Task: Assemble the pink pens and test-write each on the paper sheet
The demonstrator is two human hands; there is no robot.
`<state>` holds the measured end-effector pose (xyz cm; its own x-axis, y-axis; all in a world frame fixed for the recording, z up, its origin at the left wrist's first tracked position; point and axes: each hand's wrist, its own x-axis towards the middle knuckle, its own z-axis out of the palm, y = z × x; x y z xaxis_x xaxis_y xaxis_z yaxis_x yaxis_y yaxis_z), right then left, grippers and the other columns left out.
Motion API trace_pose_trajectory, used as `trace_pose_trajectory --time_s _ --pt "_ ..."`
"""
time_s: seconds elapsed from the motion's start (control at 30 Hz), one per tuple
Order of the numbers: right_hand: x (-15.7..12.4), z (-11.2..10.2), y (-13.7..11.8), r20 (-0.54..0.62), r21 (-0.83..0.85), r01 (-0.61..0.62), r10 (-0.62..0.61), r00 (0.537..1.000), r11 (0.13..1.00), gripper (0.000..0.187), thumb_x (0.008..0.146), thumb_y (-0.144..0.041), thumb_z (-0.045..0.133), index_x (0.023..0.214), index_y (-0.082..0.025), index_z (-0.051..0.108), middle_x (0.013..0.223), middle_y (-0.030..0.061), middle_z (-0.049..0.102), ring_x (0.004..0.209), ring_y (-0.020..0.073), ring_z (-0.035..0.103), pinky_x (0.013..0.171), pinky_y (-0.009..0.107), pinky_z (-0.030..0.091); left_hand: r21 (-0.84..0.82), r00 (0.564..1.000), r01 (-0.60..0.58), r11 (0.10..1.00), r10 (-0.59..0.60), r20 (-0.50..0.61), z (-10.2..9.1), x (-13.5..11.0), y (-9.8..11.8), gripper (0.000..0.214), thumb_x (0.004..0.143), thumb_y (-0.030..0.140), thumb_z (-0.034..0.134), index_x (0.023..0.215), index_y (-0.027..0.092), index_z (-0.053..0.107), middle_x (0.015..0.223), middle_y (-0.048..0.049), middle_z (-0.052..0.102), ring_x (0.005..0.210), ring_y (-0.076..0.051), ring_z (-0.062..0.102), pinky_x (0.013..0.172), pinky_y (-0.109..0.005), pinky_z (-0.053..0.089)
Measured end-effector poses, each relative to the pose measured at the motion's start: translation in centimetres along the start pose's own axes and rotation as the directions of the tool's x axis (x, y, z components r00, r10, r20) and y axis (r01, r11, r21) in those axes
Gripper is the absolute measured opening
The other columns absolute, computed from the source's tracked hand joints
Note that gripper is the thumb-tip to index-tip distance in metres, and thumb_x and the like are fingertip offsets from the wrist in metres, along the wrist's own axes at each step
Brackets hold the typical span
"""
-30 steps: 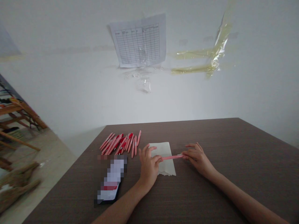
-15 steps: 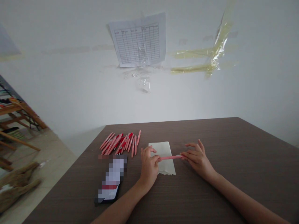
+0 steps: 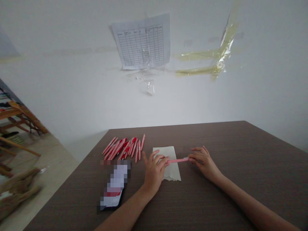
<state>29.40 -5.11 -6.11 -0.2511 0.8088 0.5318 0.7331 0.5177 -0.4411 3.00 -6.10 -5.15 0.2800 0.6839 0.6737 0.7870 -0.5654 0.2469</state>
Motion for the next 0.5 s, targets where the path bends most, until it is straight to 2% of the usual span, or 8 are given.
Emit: trace_pose_trajectory --time_s 0.13,0.3,0.5 --pt "-0.06 0.0 -0.3 0.019 -0.006 0.007 -0.007 1.0 1.0 0.024 0.095 -0.039 0.05 0.093 -0.028 0.071 0.093 0.0041 0.074 0.112 0.0284 0.058 0.11 0.065 0.019 -0.025 0.999 -0.04 0.999 0.04 -0.024 0.19 -0.07 0.03 0.025 0.082 0.02 0.073 0.101 0.036 0.072 0.087 0.0045 0.072 0.108 -0.022 0.06 0.117 -0.065 -0.005" --pt "-0.1 -0.22 -0.5 0.015 -0.04 0.022 -0.021 1.0 0.999 0.023 0.095 -0.039 0.05 0.092 -0.029 0.071 0.093 0.0038 0.074 0.111 0.0278 0.059 0.11 0.065 0.02 -0.019 0.998 -0.056 0.998 0.055 -0.004 -0.07 0.09 0.06 0.022 0.084 0.016 0.069 0.097 0.033 0.073 0.079 0.004 0.071 0.11 -0.022 0.061 0.117 -0.066 -0.007" --pt "-0.24 -0.27 -0.62 0.04 -0.043 0.071 -0.069 0.997 0.997 0.018 0.094 -0.038 0.055 0.097 -0.031 0.071 0.085 0.0011 0.074 0.112 0.0273 0.059 0.111 0.067 0.013 -0.012 0.999 -0.04 0.999 0.041 0.026 -0.65 0.43 0.19 0.024 0.086 0.011 0.064 0.095 0.032 0.072 0.077 0.004 0.071 0.111 -0.023 0.061 0.117 -0.065 -0.011"
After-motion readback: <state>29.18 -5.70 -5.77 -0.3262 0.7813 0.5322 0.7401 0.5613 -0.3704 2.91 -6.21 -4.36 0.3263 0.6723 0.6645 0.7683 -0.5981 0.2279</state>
